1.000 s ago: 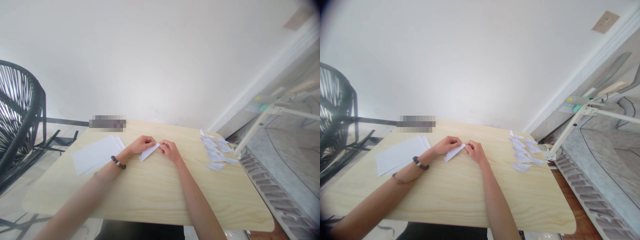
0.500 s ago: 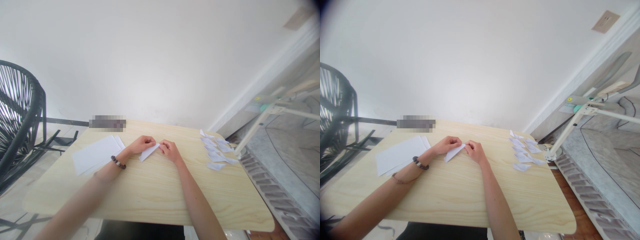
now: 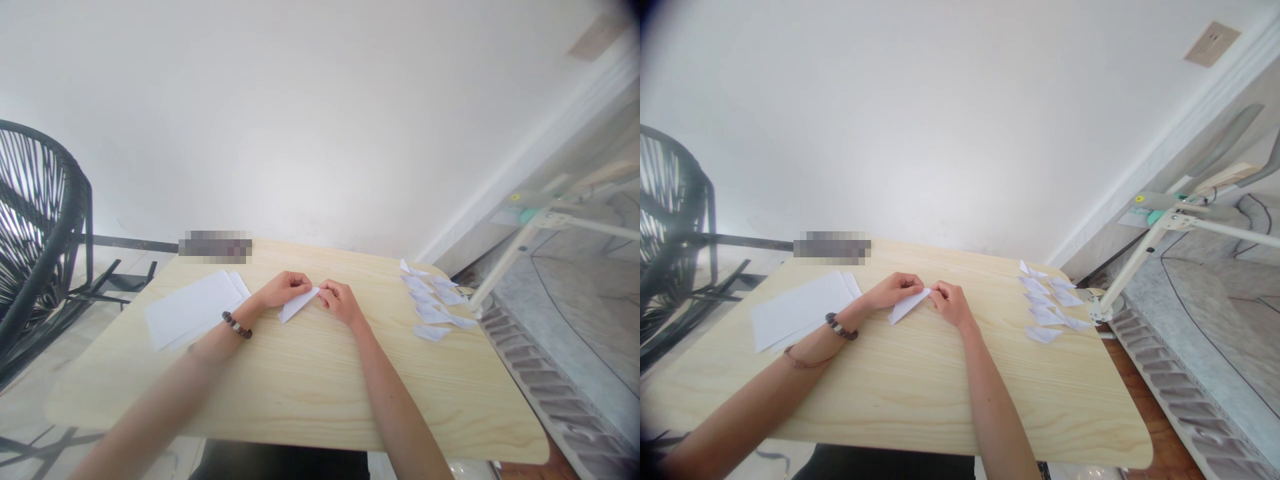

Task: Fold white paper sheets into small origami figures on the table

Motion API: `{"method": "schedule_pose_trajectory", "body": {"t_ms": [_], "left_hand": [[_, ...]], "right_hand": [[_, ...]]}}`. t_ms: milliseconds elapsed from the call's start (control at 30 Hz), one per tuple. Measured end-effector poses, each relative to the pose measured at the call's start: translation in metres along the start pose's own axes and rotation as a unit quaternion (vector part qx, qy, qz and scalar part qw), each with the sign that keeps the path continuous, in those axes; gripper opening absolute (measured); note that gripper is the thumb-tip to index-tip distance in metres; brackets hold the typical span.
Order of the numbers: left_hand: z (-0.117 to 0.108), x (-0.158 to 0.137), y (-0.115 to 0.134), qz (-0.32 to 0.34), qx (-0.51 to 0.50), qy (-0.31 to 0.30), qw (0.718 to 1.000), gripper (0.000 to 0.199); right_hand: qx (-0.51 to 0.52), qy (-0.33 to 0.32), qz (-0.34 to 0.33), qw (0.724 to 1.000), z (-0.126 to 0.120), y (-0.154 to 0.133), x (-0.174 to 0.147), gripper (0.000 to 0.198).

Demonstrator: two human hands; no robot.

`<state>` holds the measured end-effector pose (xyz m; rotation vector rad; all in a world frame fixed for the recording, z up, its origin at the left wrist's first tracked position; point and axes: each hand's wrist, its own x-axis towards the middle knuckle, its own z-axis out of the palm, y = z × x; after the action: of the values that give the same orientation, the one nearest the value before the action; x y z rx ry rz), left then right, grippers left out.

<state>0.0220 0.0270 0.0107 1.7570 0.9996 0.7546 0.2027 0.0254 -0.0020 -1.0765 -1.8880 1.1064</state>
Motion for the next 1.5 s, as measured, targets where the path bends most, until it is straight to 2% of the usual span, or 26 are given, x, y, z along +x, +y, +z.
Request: {"method": "schedule_pose_trajectory", "body": {"t_ms": [533,833,1167,1267,1433,1500], "left_hand": [[0.0003,0.0003,-0.0021,0.0,0.007,0.001,1.0,0.029],[0.0006,0.0006,0.0003,0.007,0.007,-0.006,1.0,0.029],[0.0016,0.0006,-0.0012,0.002,0.008,0.004,1.0,0.031],[0.0024,0.001,-0.0009,0.0,0.013,0.025,1.0,0.032],[0.0027,0.0029,-0.0019,0.024,0.017,0.112,0.993,0.034],[0.0019,0.0036,-0.0033,0.024,0.006,0.128,0.991,0.034]], "right_hand": [[-0.023,0.007,-0.008,1.0,0.0004,-0.0023,-0.0002,0.023],[-0.084,0.032,-0.038,0.995,0.0016,-0.0026,0.0011,0.03],[-0.075,0.033,-0.034,0.996,0.0012,-0.0018,0.0005,0.03],[-0.059,0.042,-0.02,0.997,0.0021,-0.0006,0.0009,0.031],[-0.023,0.052,0.001,0.998,0.0037,0.001,0.0014,0.034],[-0.014,0.048,0.005,0.999,0.0038,0.0009,0.0015,0.034]]}}
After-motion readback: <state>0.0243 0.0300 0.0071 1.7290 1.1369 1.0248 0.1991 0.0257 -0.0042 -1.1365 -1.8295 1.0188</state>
